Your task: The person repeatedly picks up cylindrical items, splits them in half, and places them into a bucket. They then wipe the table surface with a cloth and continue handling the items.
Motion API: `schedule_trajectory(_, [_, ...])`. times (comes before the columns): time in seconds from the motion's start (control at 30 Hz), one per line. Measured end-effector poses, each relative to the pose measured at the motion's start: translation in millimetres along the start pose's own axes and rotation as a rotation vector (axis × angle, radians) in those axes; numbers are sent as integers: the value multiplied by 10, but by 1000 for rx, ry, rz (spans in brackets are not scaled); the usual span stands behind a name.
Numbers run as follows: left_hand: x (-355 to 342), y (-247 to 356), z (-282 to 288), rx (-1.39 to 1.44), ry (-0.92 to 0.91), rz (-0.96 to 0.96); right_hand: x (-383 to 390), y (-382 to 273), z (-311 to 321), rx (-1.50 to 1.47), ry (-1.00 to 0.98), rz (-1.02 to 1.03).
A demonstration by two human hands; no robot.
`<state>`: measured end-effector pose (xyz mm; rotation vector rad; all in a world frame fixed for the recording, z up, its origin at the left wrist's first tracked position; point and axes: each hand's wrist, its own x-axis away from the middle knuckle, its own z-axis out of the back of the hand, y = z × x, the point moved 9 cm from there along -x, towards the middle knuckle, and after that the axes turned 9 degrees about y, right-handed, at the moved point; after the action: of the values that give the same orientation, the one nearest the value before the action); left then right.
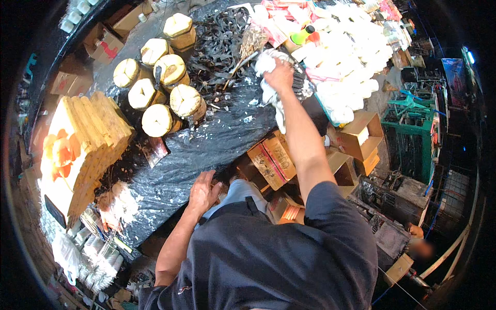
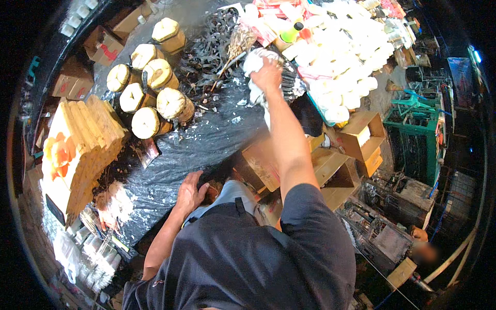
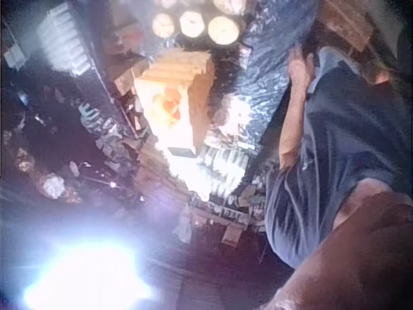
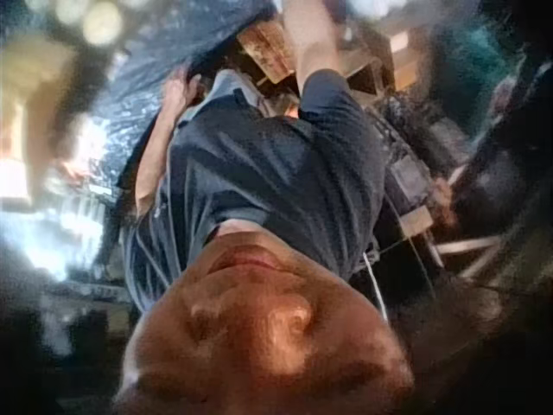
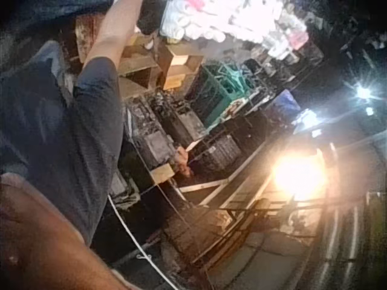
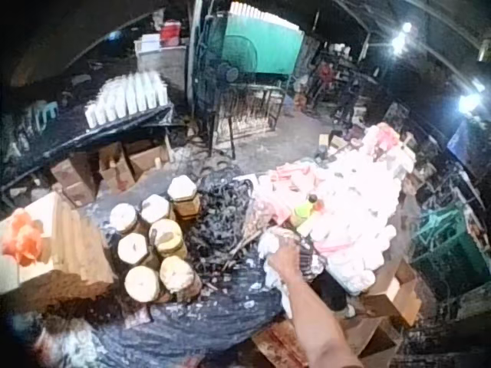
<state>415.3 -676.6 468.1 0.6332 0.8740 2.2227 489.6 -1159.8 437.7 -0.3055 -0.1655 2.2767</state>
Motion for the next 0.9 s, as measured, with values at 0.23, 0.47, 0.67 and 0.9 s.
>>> schedule_trajectory(0.23, [-187, -301, 216, -132, 173, 224, 2039, -1669, -83, -222, -389, 69])
schedule_trajectory(0.47, [-190, -850, 922, -347, 434, 359, 3056, -2534, 220, -642, -441, 505])
schedule_trajectory(0.67, [-492, -1305, 1261, -760, 544, 307, 3142, -2682, 217, -294, -534, 844])
schedule_trajectory(0.9, [108, -557, 1742, -651, 548, 156, 3209, -2616, 1229, -532, -74, 640])
